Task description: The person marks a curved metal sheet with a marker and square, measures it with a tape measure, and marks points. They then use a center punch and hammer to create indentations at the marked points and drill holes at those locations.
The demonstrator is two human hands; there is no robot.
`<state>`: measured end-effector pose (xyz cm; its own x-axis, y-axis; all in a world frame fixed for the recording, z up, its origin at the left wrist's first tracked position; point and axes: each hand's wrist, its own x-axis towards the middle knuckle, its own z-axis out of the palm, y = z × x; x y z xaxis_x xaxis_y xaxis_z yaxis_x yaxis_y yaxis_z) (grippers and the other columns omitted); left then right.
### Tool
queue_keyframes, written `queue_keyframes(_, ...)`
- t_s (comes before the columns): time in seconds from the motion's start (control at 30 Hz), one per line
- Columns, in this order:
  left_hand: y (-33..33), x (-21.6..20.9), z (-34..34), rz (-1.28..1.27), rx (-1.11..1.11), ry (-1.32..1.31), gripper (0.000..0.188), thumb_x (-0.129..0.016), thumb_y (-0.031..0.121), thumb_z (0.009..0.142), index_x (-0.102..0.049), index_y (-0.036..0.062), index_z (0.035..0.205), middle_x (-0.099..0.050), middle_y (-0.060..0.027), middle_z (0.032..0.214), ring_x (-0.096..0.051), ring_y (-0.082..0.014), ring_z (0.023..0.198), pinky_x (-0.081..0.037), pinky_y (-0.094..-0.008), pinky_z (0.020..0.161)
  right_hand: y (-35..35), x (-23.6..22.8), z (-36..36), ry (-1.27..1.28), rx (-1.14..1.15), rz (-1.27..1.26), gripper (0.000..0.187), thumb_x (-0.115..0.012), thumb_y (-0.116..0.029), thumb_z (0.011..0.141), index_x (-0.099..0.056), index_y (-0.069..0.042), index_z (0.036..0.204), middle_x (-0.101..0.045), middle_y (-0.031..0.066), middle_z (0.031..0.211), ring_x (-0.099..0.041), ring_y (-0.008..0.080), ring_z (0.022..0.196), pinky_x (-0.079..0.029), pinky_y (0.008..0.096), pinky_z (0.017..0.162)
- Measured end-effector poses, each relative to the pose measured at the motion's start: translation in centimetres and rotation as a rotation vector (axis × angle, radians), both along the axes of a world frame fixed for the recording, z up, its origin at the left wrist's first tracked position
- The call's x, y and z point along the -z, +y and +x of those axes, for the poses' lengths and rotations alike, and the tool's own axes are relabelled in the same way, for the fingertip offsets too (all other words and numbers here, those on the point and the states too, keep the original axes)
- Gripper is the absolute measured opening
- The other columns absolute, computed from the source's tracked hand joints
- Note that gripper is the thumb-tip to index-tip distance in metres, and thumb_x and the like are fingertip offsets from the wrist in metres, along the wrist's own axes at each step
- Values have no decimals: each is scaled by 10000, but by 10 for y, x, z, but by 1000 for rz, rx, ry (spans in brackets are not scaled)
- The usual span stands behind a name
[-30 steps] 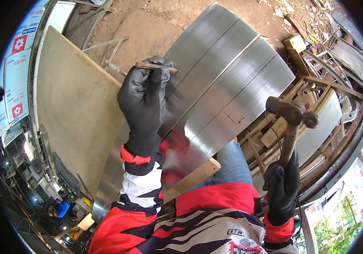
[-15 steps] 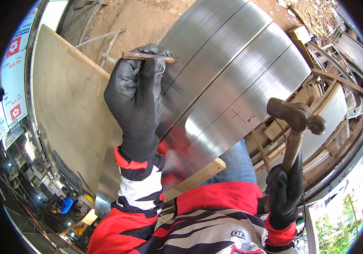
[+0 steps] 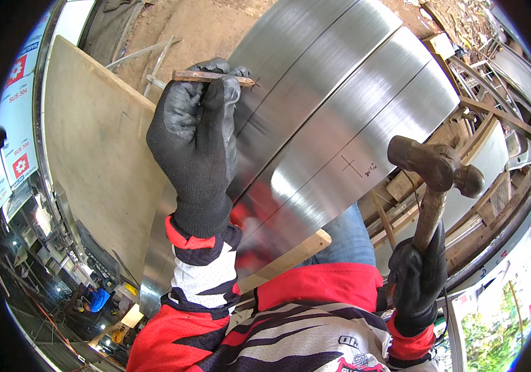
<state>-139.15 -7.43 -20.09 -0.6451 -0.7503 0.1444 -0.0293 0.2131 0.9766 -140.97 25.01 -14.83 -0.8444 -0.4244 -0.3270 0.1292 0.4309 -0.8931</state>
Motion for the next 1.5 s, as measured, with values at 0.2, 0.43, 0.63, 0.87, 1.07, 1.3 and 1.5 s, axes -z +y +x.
queue_keyframes(0.2,-3,2,2,-224,20,-123,103,-670,151,942,-686,49,946,-728,-63,915,-697,-251,856,-516,-383,845,-5,-3,-2,7,-54,-19,599,-404,-216,1066,-222,98,1543,-488,-1,610,-430,60,460,-333,215,414)
queue_keyframes(0.43,-3,6,1,-815,-11,-229,98,-670,222,927,-690,126,942,-749,-20,922,-705,-216,977,-381,-433,1034,-31,-28,-18,239,-243,175,720,-582,98,824,-393,24,1515,-666,135,813,-664,222,663,-524,344,617)
queue_keyframes(0.63,2,1,1,-894,-29,-238,181,-627,269,965,-688,102,1000,-750,-54,974,-699,-253,951,-418,-445,1004,-95,-52,-33,623,-459,104,757,-695,104,800,-446,-26,1503,-708,224,1062,-733,386,896,-566,360,757)
queue_keyframes(0.87,5,2,2,-722,-64,-126,208,-716,163,797,-660,156,997,-730,44,930,-689,-177,1019,-348,-460,1051,-130,-102,-35,870,-501,72,539,-617,52,866,-497,53,1392,-697,247,1046,-673,274,723,-550,375,660)
queue_keyframes(1.07,1,-1,-2,-817,-53,-185,119,-669,247,898,-675,151,969,-732,-29,939,-682,-245,956,-387,-472,1022,-114,-88,-25,754,-420,169,680,-686,35,825,-460,13,1466,-684,227,1026,-703,376,860,-557,400,726)
queue_keyframes(1.3,-15,-56,51,-290,-429,211,269,-550,150,1024,-595,-65,1179,-682,-213,1167,-659,-281,1072,-487,-411,998,-5,-29,-4,571,-170,304,685,-503,82,902,-297,28,1553,-585,147,1031,-557,219,850,-443,335,701)
queue_keyframes(1.5,36,-52,65,44,29,25,266,-632,124,987,-613,-28,1204,-699,-163,1149,-671,-255,1043,-532,-423,941,36,12,25,268,105,148,626,-480,12,978,-288,2,1574,-551,29,775,-491,87,590,-397,261,513)
